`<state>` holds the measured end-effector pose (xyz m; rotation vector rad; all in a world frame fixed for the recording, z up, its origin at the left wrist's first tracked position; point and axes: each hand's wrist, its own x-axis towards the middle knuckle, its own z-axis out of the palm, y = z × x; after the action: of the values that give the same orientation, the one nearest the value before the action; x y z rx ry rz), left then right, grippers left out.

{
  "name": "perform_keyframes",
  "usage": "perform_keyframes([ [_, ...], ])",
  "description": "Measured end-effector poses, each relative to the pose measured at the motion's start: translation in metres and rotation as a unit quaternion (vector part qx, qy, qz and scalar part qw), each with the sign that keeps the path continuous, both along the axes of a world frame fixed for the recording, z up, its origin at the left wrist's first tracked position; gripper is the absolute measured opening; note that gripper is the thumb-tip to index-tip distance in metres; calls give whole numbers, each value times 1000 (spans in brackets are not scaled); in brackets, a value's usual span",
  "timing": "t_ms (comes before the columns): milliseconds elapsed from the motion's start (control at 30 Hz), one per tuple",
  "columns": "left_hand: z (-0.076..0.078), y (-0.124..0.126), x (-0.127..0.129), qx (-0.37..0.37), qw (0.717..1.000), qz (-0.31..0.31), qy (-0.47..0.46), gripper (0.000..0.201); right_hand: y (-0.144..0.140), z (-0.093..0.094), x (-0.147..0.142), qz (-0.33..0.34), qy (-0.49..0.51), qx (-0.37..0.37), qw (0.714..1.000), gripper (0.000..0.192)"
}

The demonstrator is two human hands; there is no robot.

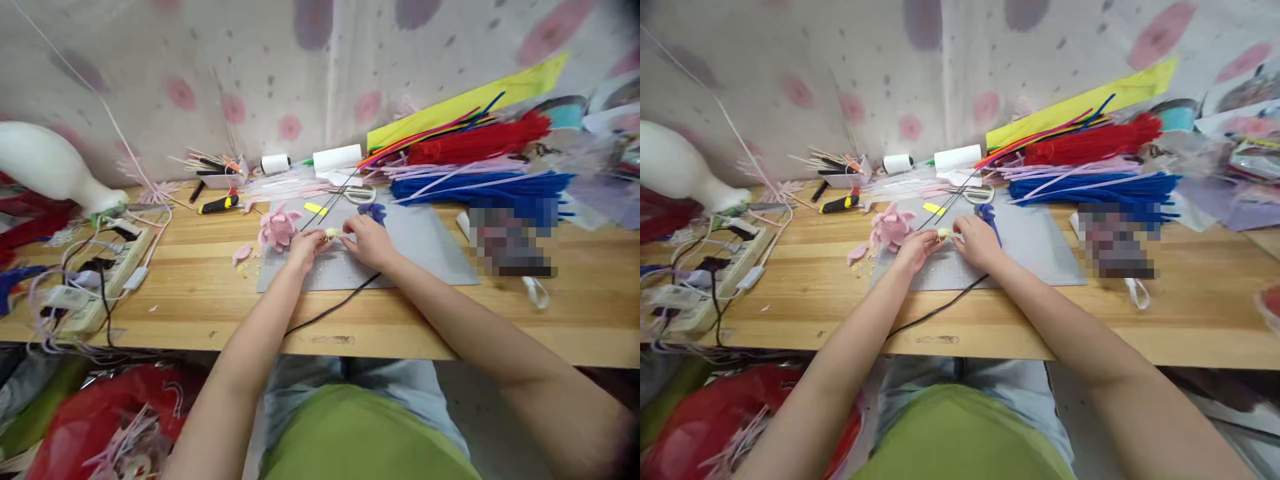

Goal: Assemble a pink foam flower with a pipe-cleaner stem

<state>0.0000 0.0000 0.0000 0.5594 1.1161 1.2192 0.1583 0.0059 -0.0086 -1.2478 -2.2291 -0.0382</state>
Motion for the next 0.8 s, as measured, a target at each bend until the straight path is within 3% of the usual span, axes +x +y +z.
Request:
perform_keyframes([
  [267, -5, -3, -9, -6, 1000, -15, -7, 9, 3, -18, -12, 0, -6, 57, 998, 11],
  [533, -8, -10, -4, 33, 999, 24, 10, 8, 0, -21, -11, -6, 14, 59, 998, 16],
  [800, -12, -10, -3, 55, 998, 15, 24, 13, 0, -17, -12, 7, -1, 104, 995, 13],
])
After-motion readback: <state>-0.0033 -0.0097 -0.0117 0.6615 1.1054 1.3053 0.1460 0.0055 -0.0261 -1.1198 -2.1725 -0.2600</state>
